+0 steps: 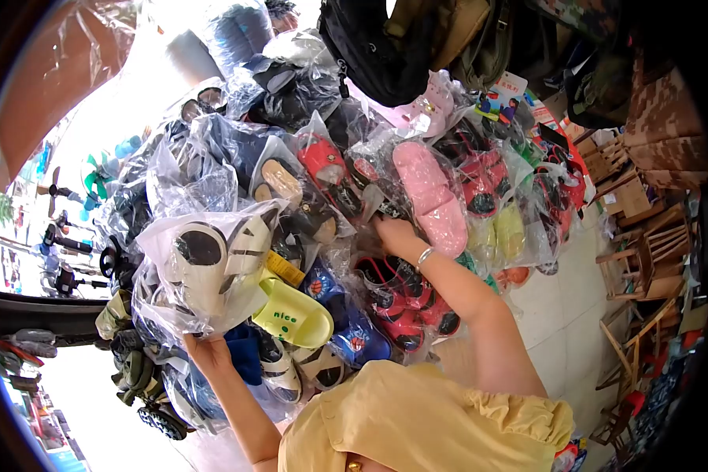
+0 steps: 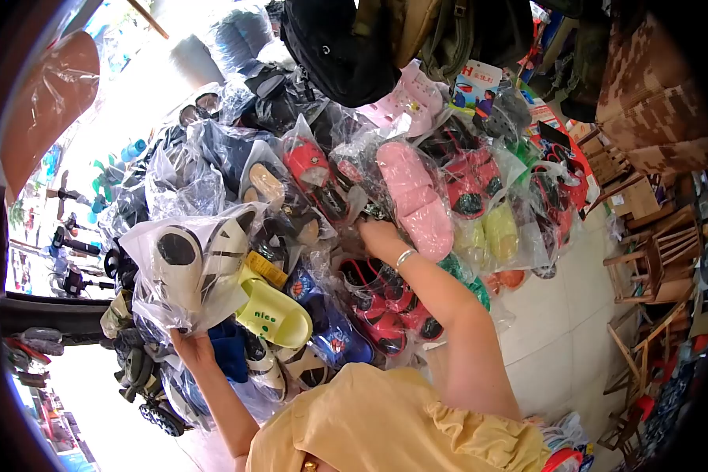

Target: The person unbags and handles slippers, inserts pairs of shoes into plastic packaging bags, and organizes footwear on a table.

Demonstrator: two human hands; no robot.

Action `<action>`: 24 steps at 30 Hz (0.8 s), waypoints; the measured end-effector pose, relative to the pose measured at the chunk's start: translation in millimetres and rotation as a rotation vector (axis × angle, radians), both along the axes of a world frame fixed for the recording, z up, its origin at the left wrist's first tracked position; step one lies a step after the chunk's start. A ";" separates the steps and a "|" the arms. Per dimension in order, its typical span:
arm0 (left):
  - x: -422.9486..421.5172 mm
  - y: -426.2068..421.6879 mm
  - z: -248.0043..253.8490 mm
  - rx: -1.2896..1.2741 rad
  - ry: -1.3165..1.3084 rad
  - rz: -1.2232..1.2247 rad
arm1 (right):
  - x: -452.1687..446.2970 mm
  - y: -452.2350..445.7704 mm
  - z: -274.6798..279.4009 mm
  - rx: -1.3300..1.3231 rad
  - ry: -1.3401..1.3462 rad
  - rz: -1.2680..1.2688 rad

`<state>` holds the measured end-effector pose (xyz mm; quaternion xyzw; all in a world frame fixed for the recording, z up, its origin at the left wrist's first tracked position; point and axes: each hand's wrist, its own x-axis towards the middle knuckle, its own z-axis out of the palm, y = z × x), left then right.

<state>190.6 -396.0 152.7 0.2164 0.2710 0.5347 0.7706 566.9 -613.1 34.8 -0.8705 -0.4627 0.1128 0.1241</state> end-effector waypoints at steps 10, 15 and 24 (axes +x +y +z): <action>-16.5 10.0 -8.2 0.025 -0.028 -0.007 | 61.9 11.7 79.3 0.974 0.853 -0.383; -11.9 5.3 -5.2 -0.044 0.018 0.097 | 37.7 -9.7 38.6 0.415 0.758 -0.079; -23.4 9.3 -16.4 0.022 -0.055 -0.022 | 30.7 -15.7 -3.0 -0.475 0.192 0.220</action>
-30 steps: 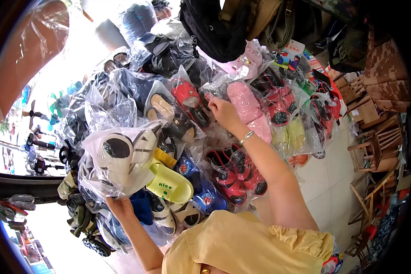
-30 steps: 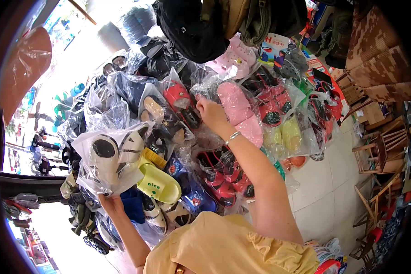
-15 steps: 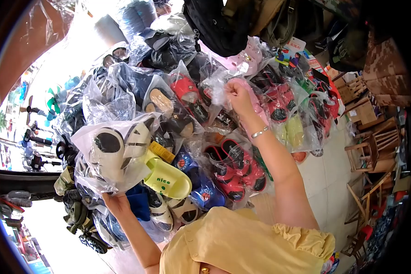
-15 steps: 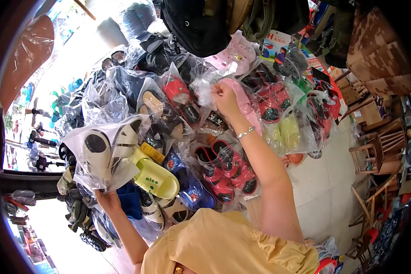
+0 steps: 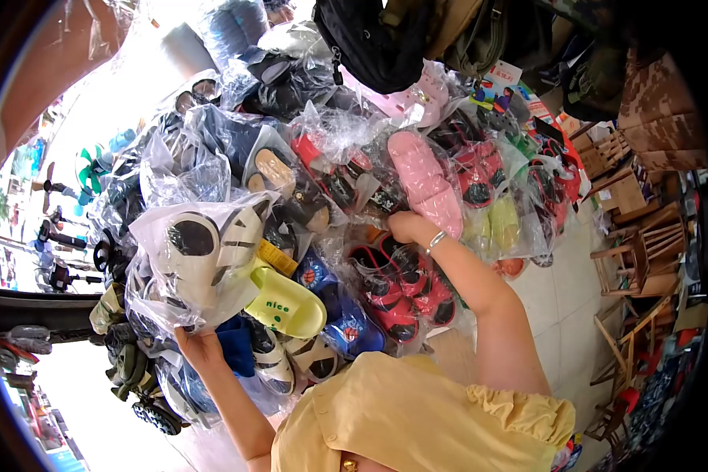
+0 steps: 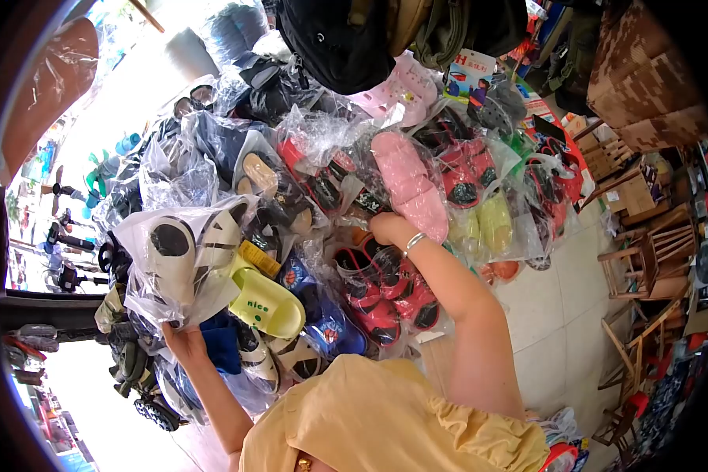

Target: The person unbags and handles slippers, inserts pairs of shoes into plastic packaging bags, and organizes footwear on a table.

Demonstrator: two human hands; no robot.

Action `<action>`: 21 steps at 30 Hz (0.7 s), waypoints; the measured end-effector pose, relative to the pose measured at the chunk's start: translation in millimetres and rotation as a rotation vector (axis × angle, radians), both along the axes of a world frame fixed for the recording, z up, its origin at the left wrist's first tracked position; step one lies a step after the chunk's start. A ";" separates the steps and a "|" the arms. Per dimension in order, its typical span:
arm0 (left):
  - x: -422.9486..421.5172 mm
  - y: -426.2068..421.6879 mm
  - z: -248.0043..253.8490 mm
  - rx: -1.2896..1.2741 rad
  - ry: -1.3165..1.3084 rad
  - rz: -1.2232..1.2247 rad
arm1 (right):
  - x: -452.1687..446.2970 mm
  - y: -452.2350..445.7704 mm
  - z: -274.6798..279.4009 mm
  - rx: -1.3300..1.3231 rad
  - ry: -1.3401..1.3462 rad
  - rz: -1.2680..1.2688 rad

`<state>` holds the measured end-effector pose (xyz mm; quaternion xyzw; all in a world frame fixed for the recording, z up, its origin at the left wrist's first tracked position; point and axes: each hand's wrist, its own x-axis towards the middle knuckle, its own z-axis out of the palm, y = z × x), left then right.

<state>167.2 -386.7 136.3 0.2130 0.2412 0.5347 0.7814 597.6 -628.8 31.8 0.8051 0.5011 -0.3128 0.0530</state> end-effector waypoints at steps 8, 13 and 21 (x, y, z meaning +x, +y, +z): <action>-5.6 -10.0 9.6 0.010 -0.017 -0.001 | -10.1 -23.5 2.0 0.196 -0.134 0.046; -10.5 -7.1 11.0 0.048 -0.104 -0.091 | -26.4 -29.8 65.7 0.779 -0.087 -0.227; 12.1 -7.8 14.7 0.020 -0.055 -0.051 | -33.8 -33.2 159.1 1.117 0.001 -0.361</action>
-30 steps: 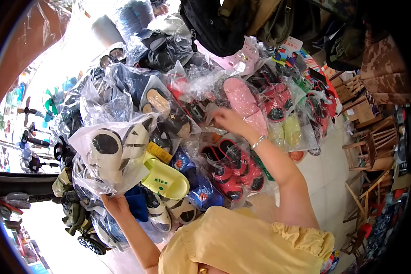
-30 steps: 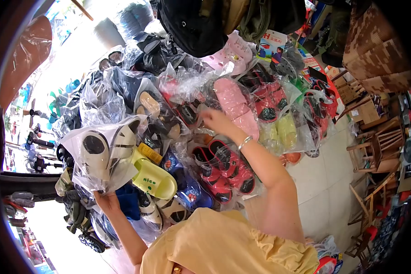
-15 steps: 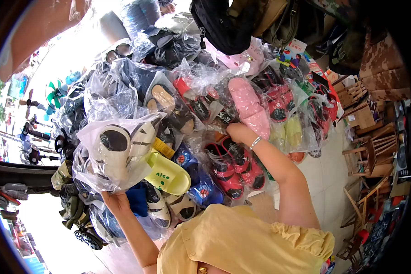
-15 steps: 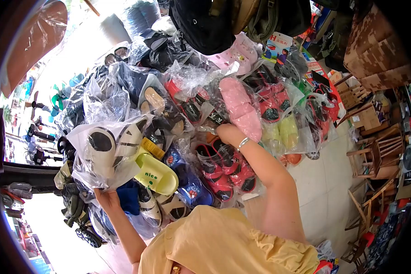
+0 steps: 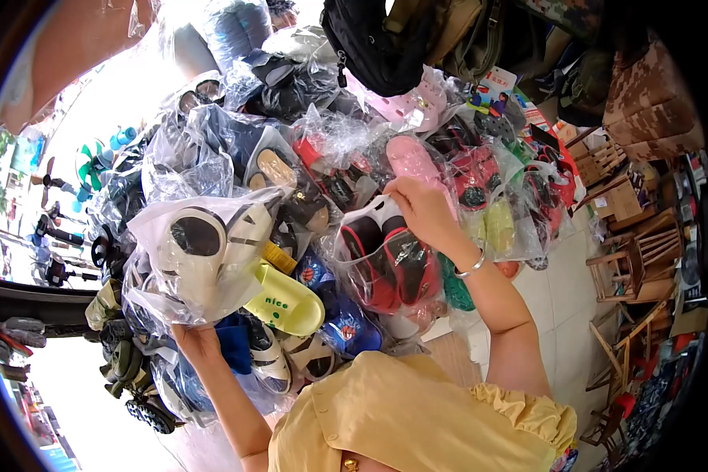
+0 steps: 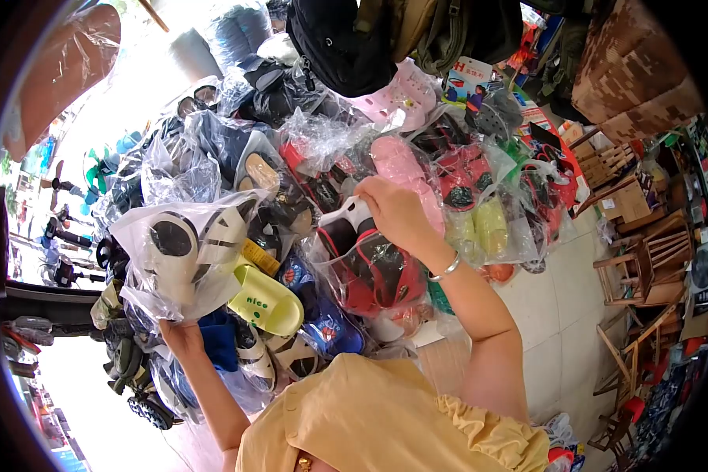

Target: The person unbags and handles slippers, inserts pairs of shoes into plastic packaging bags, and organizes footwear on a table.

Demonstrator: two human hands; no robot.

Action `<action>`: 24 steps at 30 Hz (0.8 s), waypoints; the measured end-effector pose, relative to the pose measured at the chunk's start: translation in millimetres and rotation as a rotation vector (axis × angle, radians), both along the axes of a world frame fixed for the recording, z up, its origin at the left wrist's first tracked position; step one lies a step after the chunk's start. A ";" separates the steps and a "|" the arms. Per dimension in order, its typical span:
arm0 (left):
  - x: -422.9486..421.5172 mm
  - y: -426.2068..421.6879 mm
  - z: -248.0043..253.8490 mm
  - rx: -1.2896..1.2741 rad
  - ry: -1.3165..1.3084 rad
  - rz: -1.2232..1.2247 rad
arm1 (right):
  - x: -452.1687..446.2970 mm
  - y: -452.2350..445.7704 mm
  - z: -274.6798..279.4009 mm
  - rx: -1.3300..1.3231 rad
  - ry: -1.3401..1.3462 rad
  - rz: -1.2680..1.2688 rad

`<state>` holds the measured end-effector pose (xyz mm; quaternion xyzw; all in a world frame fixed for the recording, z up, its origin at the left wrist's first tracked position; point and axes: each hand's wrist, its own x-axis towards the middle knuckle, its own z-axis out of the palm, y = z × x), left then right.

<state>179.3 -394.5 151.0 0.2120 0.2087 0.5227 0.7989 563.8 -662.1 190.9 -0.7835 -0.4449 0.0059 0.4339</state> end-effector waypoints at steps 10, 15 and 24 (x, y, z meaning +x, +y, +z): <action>4.4 -11.3 13.8 -0.014 -0.003 0.002 | -9.8 -2.6 28.0 -0.264 -0.030 0.082; -10.5 -9.9 7.0 0.009 -0.033 -0.013 | -1.4 0.3 0.4 -0.566 -0.323 0.104; -33.8 -7.4 6.7 -0.005 0.060 0.086 | 43.3 -38.3 67.5 -0.004 0.124 -0.037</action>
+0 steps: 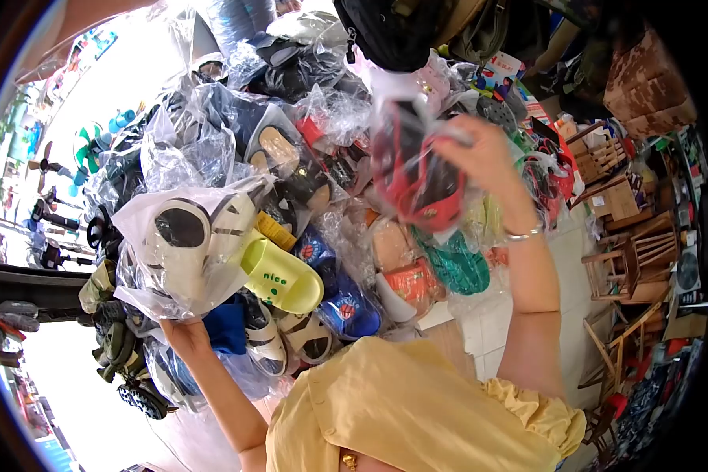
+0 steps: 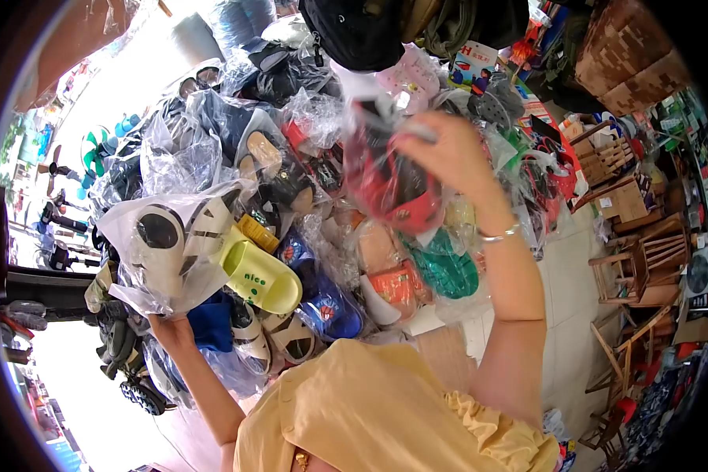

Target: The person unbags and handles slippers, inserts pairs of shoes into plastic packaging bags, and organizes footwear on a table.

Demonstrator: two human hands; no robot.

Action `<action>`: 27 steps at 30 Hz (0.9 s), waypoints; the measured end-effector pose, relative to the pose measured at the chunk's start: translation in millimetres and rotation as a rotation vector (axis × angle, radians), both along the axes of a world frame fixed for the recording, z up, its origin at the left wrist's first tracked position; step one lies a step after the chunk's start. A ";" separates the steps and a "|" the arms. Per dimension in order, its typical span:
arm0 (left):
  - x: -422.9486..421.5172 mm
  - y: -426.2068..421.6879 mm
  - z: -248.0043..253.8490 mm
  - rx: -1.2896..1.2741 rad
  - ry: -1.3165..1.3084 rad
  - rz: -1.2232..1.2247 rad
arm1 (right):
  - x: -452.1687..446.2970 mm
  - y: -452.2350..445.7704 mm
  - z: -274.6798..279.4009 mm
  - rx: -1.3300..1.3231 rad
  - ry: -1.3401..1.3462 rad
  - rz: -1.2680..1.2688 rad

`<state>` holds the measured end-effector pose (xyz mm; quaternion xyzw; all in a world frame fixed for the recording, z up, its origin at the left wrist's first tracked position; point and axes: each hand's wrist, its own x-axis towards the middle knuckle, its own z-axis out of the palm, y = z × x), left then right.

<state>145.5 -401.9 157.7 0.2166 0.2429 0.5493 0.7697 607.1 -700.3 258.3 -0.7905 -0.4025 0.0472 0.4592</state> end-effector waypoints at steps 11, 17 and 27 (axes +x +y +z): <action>44.8 -3.8 8.0 -0.001 0.029 -0.083 | 55.5 -53.2 37.4 -0.046 0.029 0.055; 38.8 -2.3 3.7 -0.021 0.056 -0.086 | 52.6 -28.1 -100.5 -0.425 -0.793 -0.238; 21.6 -3.5 0.7 0.012 0.100 -0.061 | -138.4 34.3 -248.6 -0.500 0.112 0.276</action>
